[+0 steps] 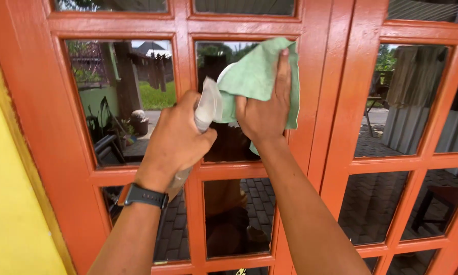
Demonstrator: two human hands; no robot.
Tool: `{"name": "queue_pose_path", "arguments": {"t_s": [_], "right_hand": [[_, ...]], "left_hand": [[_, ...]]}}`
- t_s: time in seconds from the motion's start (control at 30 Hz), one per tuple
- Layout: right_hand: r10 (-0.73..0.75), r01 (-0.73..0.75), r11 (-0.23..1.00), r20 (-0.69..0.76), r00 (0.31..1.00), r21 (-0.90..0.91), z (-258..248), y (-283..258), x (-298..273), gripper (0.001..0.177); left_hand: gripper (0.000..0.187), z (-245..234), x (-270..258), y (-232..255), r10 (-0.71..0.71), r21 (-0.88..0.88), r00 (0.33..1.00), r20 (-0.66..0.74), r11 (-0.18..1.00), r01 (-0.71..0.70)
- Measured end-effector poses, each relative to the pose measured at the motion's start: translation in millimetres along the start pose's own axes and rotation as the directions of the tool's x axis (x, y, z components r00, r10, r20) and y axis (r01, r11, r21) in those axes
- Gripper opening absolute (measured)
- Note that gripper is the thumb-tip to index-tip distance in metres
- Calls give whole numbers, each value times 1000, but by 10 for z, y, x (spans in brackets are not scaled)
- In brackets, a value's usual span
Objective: The recorder is cleaning the glass panes of a wooden door using a spray cleaner and a cloth.
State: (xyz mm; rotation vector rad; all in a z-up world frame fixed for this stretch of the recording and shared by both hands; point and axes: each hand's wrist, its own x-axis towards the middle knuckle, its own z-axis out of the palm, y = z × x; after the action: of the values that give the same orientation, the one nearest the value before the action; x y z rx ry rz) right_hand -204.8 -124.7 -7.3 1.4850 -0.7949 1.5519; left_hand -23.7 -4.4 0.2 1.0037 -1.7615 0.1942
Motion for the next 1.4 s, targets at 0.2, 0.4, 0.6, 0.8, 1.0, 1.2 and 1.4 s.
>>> {"name": "queue_pose_path", "arguments": {"t_s": [0.2,0.4,0.6,0.8,1.0,1.2,1.4], "right_hand": [[42,-47,998,107,993,45,-124,-100,-405,54],[88,-99,994,217,972,41,-418,-287,-887,55],[85,-83,996,301,950,-20,-515,-184,-1545,67],[-97,109,993,206,974,-45,-533,46,-489,69],[-58,85,991,233,971,-107,-117,-134,645,46],[-156,142,980,90,984,141,108,-525,260,56],[-249,232,968,294,923,94,-90,-638,-339,69]], "left_hand": [[40,-124,-74,0,-37,-72,996,-75,997,32],[29,-249,-231,-194,-39,-204,975,-219,979,-7],[26,-281,-299,-355,-44,-308,984,-175,951,-12],[27,-302,-250,-364,-16,-286,978,-210,957,-46],[32,-321,-222,-209,-68,-332,991,-112,943,28],[38,-236,-99,-229,-13,-241,995,-103,970,-12],[45,-241,-104,-141,-18,-216,999,-45,976,8]]}}
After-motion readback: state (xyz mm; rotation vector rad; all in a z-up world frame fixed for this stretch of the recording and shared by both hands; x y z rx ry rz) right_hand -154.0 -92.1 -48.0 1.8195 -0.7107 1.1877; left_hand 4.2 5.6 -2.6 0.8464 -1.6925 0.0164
